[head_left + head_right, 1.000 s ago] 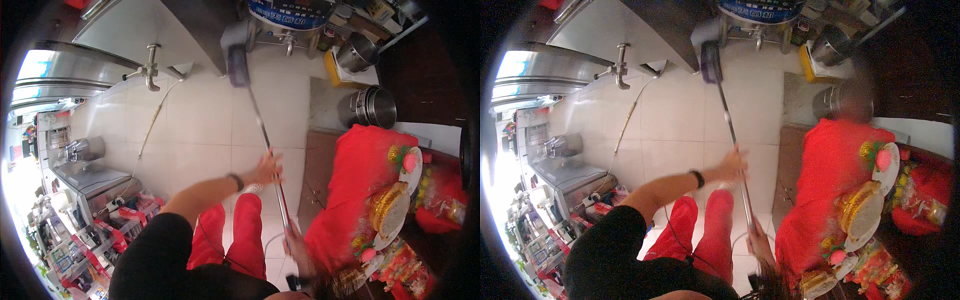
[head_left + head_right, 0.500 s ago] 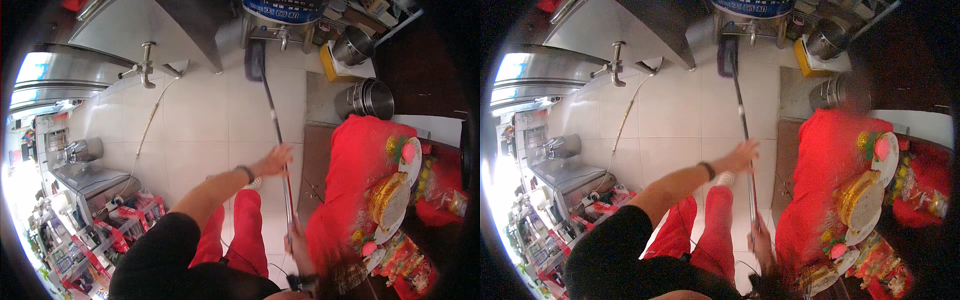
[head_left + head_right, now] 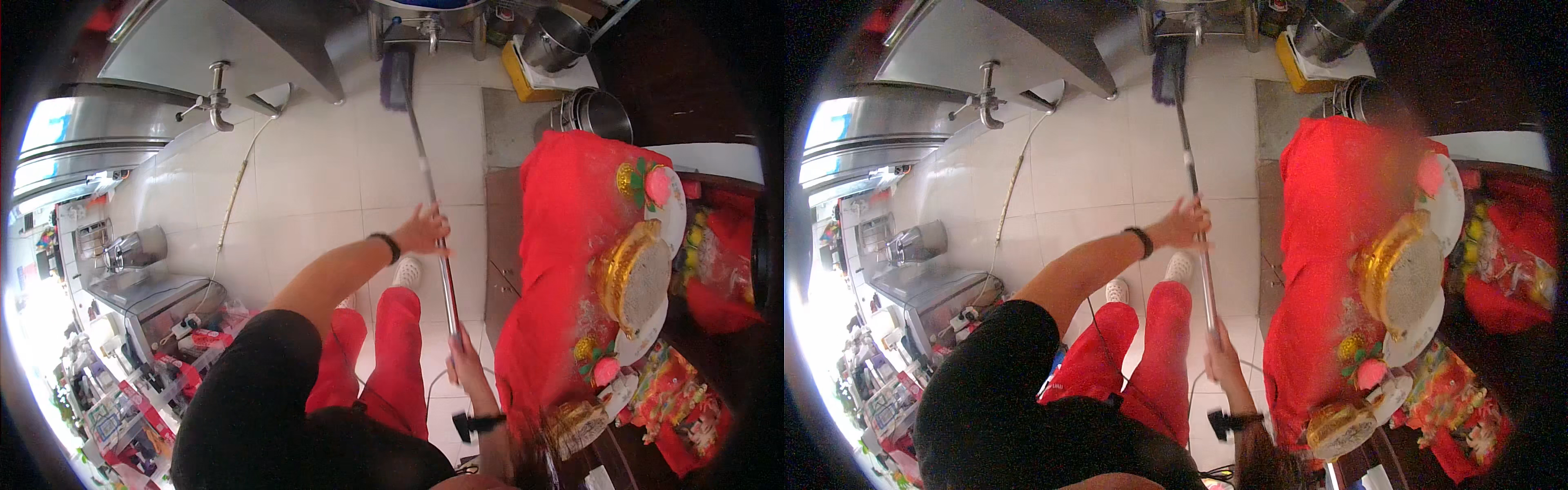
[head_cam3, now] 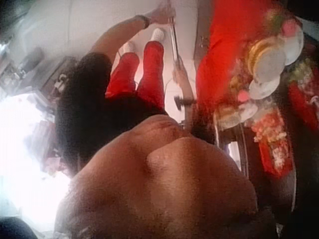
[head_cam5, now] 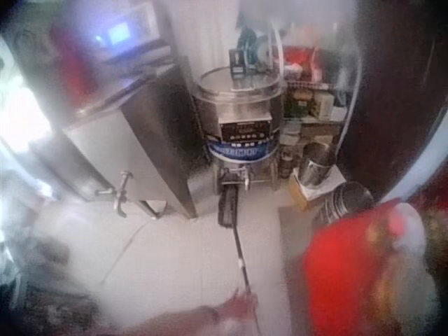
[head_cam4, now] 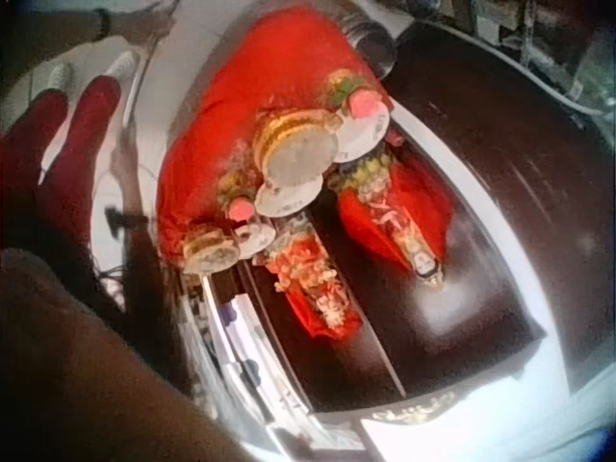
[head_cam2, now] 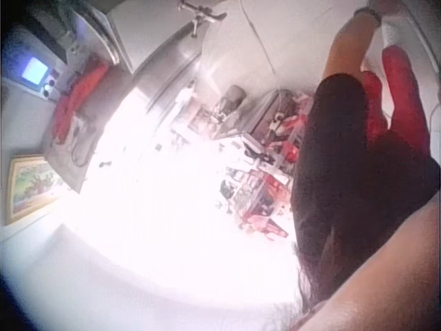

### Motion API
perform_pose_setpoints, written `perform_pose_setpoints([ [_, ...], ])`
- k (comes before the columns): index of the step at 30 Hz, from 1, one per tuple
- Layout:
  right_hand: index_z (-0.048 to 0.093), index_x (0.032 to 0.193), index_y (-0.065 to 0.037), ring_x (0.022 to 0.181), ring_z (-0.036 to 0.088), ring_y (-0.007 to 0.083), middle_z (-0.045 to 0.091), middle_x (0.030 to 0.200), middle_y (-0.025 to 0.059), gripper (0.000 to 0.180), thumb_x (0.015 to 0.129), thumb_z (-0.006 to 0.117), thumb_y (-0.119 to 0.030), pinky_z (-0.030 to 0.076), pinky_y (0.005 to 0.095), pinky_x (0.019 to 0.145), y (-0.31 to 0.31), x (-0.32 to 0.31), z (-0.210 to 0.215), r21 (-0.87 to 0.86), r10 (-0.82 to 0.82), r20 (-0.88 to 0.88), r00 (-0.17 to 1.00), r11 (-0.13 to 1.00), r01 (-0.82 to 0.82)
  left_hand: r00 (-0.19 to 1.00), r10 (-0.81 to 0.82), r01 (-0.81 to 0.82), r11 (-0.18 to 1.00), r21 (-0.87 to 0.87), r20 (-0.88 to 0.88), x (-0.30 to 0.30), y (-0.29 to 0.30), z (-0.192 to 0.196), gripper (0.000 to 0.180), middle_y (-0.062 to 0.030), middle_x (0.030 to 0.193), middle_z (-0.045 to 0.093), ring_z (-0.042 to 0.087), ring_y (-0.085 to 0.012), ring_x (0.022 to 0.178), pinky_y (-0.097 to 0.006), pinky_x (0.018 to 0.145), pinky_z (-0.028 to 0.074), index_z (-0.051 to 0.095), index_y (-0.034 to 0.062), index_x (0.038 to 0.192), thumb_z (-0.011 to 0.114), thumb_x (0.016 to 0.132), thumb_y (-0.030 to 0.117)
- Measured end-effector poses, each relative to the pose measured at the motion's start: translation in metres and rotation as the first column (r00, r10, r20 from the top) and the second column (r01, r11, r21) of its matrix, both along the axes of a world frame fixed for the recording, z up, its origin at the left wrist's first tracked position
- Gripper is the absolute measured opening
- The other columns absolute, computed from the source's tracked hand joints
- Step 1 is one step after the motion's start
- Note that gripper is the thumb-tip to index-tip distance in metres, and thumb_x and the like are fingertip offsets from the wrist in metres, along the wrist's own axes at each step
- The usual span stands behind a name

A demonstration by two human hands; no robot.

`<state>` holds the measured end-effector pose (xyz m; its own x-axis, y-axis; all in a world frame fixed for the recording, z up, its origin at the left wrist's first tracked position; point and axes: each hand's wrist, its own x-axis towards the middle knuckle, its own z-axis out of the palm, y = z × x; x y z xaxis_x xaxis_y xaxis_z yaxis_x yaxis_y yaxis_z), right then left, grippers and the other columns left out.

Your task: The person cleans a bathroom and kitchen floor by applying cleaner to a toilet, rinsing a mop in a sink, and mopping the tiled surface.

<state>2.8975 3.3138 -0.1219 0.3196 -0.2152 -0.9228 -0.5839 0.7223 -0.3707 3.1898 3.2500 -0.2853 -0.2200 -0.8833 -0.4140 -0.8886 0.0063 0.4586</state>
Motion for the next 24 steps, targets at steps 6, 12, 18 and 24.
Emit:
perform_pose_setpoints([
  [6, 0.031, 0.147, -0.02, 0.066, 0.066, 0.0366, 0.064, 0.08, 0.0213, 0.057, 0.097, 0.051, -0.037, 0.05, 0.0456, 0.06, 0.044, -0.089, 0.179, -0.234, 0.526, -0.344, 0.778, 0.755, -0.613, 0.904, -0.101, 0.039, 0.987, -0.155, -0.415, -0.093, 0.117, 0.081, 0.054, -0.0131, 0.109, 0.051, 0.036, -0.0391, 0.126, -0.057, 0.095, 0.04, 0.054, 0.0106, 0.104, 0.062, 0.081, 0.059],
  [12, 0.031, 0.147, -0.02, 0.074, 0.065, 0.0425, 0.064, 0.077, 0.024, 0.058, 0.095, 0.052, -0.032, 0.05, 0.0483, 0.066, 0.042, -0.032, 0.207, -0.2, 0.655, -0.442, 0.613, 0.594, -0.779, 0.91, 0.126, -0.178, 0.979, -0.098, -0.395, -0.077, 0.165, 0.07, 0.045, -0.0136, 0.11, 0.05, 0.04, -0.0378, 0.124, -0.048, 0.099, 0.039, 0.052, 0.0113, 0.108, 0.074, 0.072, 0.029],
  [18, 0.031, 0.147, -0.02, 0.079, 0.064, 0.044, 0.065, 0.084, 0.0255, 0.058, 0.094, 0.051, -0.033, 0.049, 0.0521, 0.072, 0.052, 0.084, 0.095, -0.435, 0.655, -0.516, 0.551, 0.354, -0.828, 0.898, 0.42, -0.436, 0.819, -0.372, -0.129, 0.053, 0.164, -0.051, 0.04, -0.014, 0.135, 0.045, 0.028, -0.0391, 0.138, -0.056, 0.095, 0.045, 0.052, 0.0112, 0.11, 0.07, 0.076, 0.024],
  [24, 0.03, 0.147, -0.021, 0.08, 0.064, 0.0433, 0.066, 0.085, 0.0244, 0.058, 0.094, 0.051, -0.031, 0.05, 0.0513, 0.073, 0.089, 0.126, 0.063, -0.51, 0.662, -0.532, 0.528, 0.247, -0.824, 0.872, 0.486, -0.475, 0.869, -0.141, 0.058, 0.106, 0.188, -0.02, 0.052, -0.0159, 0.149, 0.031, 0.019, -0.0413, 0.142, -0.064, 0.097, 0.04, 0.049, 0.0129, 0.121, 0.069, 0.081, 0.039],
])
